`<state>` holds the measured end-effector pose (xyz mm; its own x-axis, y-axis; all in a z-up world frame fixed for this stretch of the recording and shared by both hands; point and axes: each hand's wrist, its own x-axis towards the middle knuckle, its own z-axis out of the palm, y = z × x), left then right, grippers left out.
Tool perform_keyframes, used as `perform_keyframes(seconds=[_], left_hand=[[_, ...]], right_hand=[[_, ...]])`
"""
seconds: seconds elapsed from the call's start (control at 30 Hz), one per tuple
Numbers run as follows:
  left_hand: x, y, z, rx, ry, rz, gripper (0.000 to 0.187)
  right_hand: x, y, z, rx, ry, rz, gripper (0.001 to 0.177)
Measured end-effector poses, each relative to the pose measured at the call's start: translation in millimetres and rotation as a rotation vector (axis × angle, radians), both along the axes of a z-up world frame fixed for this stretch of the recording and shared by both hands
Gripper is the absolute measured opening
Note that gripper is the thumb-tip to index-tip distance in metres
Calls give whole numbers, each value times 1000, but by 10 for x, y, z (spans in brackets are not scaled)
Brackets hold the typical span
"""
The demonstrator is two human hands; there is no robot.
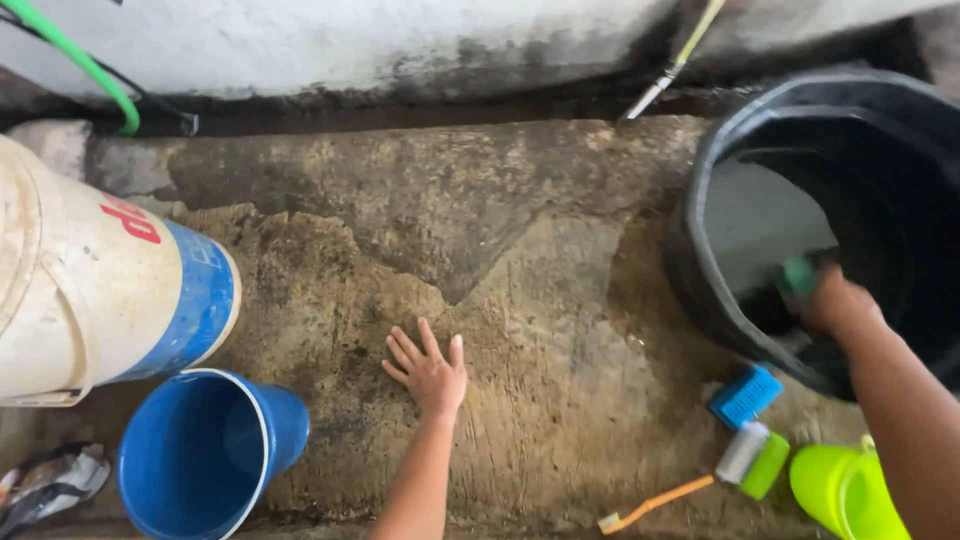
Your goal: The person cleans backpacks by scrubbing them with a brush and rinsing them with water in a large basin.
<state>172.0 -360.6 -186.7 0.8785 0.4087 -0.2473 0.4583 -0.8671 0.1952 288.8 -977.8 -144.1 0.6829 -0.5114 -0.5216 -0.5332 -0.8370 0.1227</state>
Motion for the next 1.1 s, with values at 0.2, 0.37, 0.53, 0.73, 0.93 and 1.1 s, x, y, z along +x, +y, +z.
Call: perform_keyframes(seconds=[0.2, 0.37, 0.53, 0.73, 0.93, 1.1], left_hand=[[71, -74, 181, 33, 53, 35, 84], [35, -113, 109, 62, -65, 51, 82], [67, -70, 30, 70, 21, 49, 83], [-7, -81, -302, 442, -228, -21, 93], [19, -76, -259, 459, -190, -23, 80], [28, -96, -143, 419, -186, -40, 84]], right_hand=[[74, 99, -523, 616, 20, -212, 20], [230, 1036, 946, 1381, -612, -201, 31], [563, 3639, 2419, 315, -4, 72, 56], [374, 4985, 934, 909, 290, 478, 70], [2015, 3277, -1169, 186, -525, 802, 40], [2303, 4399, -634, 375, -874, -514, 28]])
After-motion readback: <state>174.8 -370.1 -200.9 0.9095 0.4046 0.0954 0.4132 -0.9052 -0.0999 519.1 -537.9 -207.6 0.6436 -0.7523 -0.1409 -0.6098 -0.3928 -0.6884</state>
